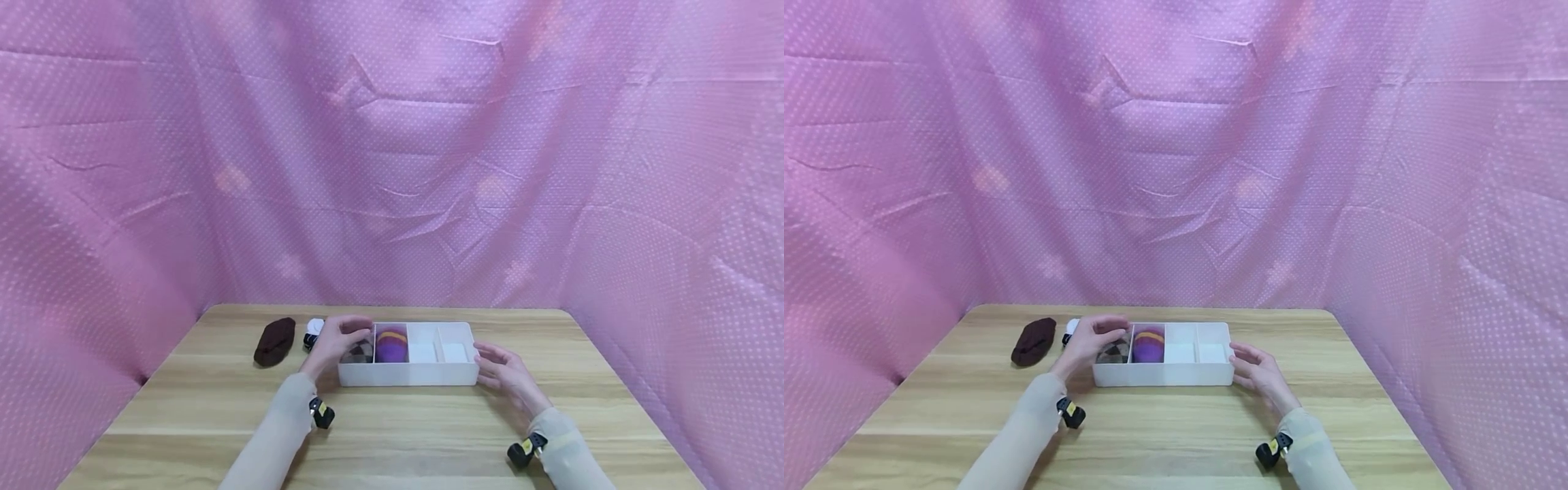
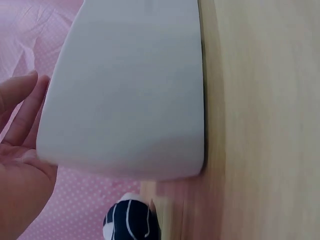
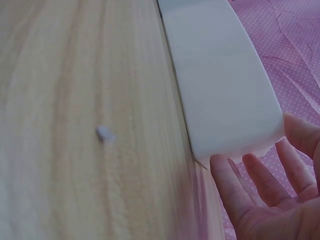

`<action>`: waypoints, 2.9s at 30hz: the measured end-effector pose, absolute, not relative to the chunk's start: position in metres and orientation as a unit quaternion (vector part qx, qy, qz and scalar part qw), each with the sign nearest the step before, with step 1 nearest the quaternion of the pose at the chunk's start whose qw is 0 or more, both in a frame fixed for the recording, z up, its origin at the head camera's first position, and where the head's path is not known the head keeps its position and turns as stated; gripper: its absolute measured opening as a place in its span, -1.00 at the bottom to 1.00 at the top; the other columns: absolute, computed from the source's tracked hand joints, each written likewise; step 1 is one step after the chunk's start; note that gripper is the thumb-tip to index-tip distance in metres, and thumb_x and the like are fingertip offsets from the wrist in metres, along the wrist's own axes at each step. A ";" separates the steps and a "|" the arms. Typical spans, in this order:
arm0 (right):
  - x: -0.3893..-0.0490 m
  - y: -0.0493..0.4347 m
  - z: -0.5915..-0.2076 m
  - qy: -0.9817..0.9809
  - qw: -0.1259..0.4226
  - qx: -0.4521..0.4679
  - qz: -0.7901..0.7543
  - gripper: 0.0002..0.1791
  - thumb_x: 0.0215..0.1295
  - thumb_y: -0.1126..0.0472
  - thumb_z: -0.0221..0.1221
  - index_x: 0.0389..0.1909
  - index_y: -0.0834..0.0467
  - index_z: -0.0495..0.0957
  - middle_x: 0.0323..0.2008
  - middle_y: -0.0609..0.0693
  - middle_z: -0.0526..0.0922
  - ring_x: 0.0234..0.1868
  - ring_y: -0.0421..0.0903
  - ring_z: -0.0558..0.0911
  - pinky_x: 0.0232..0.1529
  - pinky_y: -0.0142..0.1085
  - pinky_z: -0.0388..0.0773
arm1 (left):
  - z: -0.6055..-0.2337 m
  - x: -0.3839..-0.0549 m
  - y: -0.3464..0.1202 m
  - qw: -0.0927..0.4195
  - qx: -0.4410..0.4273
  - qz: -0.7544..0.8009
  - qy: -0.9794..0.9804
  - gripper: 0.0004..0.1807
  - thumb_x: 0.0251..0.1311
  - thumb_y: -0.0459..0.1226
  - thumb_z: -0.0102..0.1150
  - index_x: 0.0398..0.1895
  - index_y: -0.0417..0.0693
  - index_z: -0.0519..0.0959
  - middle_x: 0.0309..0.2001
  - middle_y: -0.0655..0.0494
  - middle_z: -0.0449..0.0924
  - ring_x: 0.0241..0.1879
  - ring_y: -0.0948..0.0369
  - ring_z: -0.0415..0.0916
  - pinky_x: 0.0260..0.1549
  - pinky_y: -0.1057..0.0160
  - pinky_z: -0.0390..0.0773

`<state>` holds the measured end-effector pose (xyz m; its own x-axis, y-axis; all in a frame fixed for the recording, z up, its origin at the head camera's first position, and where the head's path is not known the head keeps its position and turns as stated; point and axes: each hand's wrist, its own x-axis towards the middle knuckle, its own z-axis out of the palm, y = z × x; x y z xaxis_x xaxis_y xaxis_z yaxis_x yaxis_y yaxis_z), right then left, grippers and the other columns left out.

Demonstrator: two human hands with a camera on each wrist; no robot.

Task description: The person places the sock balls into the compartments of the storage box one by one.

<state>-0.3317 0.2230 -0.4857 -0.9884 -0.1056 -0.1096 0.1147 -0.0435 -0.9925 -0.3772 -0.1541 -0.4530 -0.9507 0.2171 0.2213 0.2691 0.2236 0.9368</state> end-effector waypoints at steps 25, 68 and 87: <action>-0.340 0.216 -0.488 0.679 0.066 0.006 -0.731 -0.37 0.34 0.32 0.18 0.40 0.30 0.23 0.34 0.37 0.31 -0.03 -0.08 0.65 0.11 -0.09 0.59 | -0.461 -0.373 -0.233 0.075 -0.140 -0.590 -0.791 -0.56 0.10 -0.10 0.41 0.01 -0.10 0.65 0.00 -0.11 0.69 -0.05 0.31 0.64 -0.06 0.42 0.57; -0.336 0.225 -0.487 0.687 0.085 -0.006 -0.721 -0.34 0.35 0.23 0.19 0.42 0.26 0.22 0.38 0.31 0.28 0.06 -0.08 0.61 0.18 -0.09 0.54 | -0.481 -0.372 -0.336 0.124 0.020 -0.574 -0.809 -0.35 0.06 -0.07 0.45 0.19 -0.20 0.54 -0.01 0.08 0.69 -0.14 0.41 0.51 -0.16 0.58 0.46; -0.335 0.227 -0.489 0.689 0.090 -0.010 -0.719 -0.36 0.38 0.25 0.16 0.43 0.26 0.21 0.37 0.30 0.29 0.06 -0.10 0.61 0.17 -0.10 0.54 | -0.485 -0.385 -0.326 0.109 0.007 -0.520 -0.847 -0.35 0.06 -0.25 0.45 0.25 -0.24 0.48 0.30 -0.31 0.41 0.26 -0.12 0.36 0.24 0.02 0.37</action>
